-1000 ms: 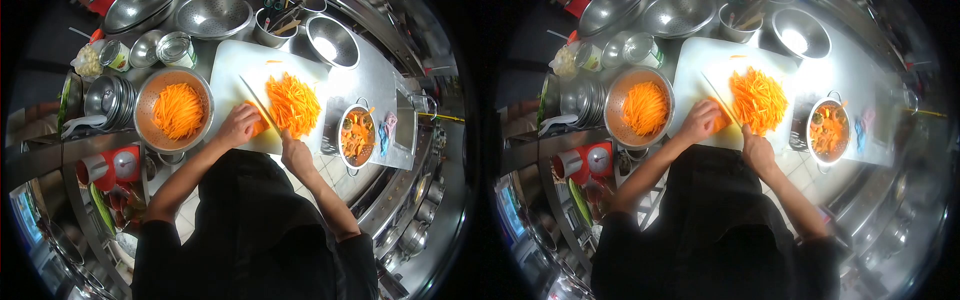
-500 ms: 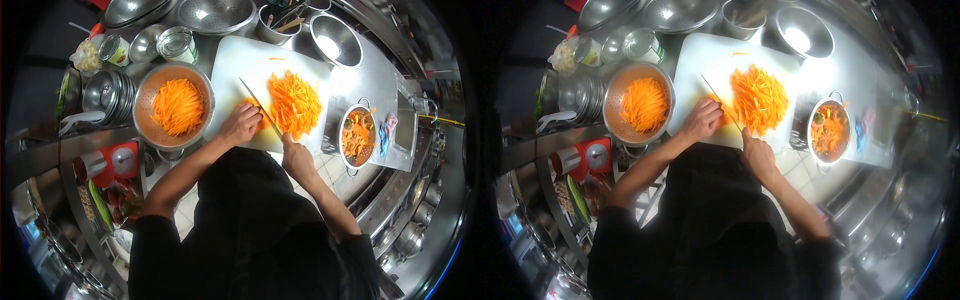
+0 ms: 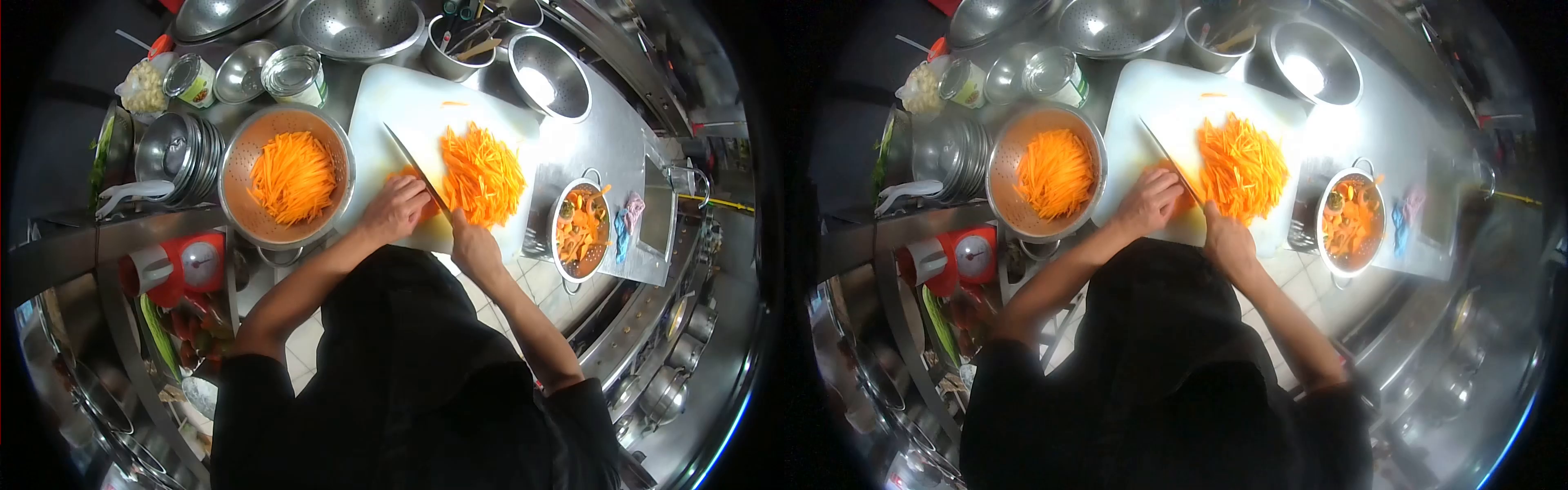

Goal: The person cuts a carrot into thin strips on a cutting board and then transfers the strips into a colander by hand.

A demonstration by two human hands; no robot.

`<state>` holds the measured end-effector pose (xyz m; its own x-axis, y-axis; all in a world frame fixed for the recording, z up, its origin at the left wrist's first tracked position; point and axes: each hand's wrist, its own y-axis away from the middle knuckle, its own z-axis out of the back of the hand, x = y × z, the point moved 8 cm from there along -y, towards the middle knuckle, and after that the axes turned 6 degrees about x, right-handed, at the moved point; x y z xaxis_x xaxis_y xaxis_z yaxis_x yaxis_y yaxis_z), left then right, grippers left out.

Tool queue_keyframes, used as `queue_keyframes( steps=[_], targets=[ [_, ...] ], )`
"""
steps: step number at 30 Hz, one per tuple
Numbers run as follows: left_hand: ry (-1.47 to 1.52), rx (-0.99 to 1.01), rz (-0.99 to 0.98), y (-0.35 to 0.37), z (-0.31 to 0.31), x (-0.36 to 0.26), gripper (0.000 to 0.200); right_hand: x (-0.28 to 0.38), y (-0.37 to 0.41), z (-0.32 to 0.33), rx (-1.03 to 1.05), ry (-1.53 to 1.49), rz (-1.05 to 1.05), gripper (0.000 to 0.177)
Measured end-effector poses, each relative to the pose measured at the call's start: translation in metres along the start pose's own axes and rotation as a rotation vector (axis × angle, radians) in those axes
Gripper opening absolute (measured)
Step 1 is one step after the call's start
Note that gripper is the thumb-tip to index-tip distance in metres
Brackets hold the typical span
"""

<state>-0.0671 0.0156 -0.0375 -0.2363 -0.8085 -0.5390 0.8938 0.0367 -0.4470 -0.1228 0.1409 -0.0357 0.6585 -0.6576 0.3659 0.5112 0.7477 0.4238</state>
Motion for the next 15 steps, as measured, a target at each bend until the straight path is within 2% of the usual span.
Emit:
queue_keyframes(
  steps=[3, 5, 10, 13, 15],
  targets=[
    [0.027, 0.010, 0.028, 0.004, -0.003, 0.003, 0.016, -0.006, 0.002, -0.013, 0.052, 0.001, -0.021, 0.028],
    [0.039, 0.005, 0.030, 0.004, -0.002, 0.001, 0.016, -0.006, -0.010, -0.021, -0.027, 0.008, 0.038, 0.030],
    [-0.003, 0.061, 0.041, 0.006, -0.007, 0.005, 0.017, -0.001, -0.001, -0.008, 0.033, 0.032, -0.004, 0.030],
    [0.056, -0.014, 0.023, 0.006, -0.003, 0.003, 0.016, -0.005, -0.011, -0.020, 0.039, 0.019, -0.032, 0.029],
    [0.053, 0.023, 0.041, 0.006, -0.006, 0.005, 0.017, 0.001, -0.020, -0.014, 0.005, 0.033, 0.036, 0.028]
  ],
)
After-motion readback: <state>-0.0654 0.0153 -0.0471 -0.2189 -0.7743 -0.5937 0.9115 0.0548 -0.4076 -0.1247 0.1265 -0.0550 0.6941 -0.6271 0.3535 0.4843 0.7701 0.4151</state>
